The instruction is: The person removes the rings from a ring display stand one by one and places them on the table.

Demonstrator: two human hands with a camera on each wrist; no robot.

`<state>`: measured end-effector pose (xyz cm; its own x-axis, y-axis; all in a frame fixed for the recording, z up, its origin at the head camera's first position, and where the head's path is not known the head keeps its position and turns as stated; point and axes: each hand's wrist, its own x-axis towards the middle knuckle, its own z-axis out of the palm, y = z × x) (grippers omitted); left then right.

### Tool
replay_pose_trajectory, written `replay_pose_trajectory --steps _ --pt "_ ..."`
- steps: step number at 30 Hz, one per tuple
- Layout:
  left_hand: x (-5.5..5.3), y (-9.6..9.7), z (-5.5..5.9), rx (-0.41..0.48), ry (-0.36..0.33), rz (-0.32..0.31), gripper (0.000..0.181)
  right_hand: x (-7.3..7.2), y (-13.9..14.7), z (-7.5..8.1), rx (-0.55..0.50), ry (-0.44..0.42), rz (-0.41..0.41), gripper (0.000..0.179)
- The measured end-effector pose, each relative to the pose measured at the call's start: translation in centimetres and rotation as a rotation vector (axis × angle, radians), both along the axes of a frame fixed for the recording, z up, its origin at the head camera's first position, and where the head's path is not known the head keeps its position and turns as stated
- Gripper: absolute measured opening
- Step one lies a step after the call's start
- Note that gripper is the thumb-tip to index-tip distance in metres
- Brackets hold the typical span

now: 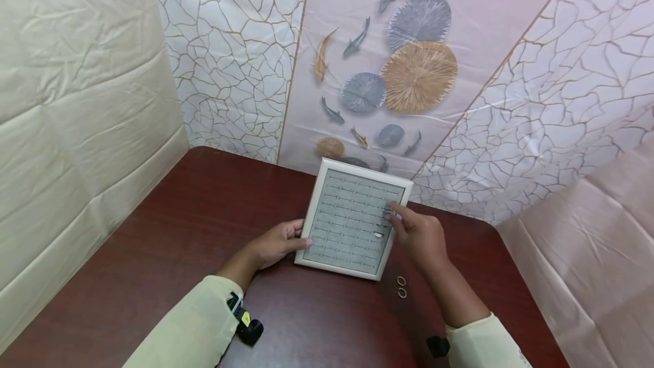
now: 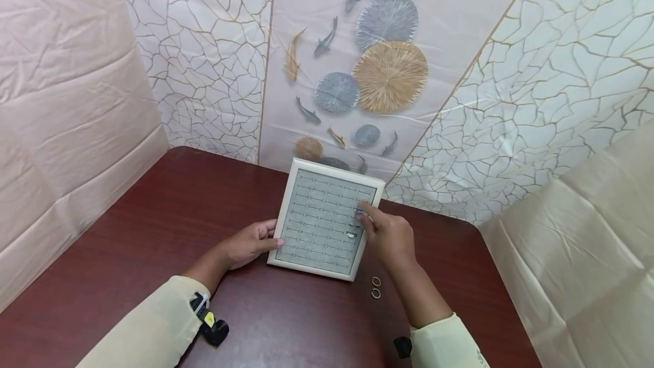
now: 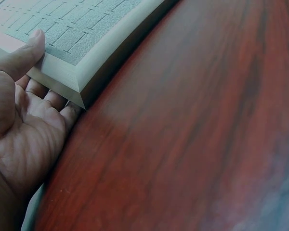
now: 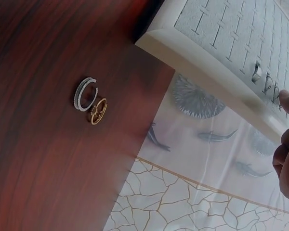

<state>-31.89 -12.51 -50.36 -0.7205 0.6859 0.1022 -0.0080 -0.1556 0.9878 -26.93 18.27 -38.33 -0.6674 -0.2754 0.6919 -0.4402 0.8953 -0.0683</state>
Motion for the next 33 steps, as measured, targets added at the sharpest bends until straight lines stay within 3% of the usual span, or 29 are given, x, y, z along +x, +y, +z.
replay_pose_trajectory --steps 16,22,28,33 --pt "0.1 0.1 0.2 0.017 0.012 -0.009 0.055 -0.1 -0.4 -0.3 -0.002 0.068 -0.011 0.016" --pt "0.2 0.1 0.2 0.003 -0.004 -0.004 0.054 -0.1 -0.5 -0.3 -0.004 0.054 -0.009 0.012" --pt "0.2 0.0 0.1 0.002 0.001 -0.006 0.055 0.0 -0.8 0.1 -0.065 -0.048 -0.007 0.008" --pt "0.1 0.0 0.1 0.005 0.003 -0.002 0.055 -0.1 -0.9 0.7 -0.164 -0.232 -0.032 0.005"
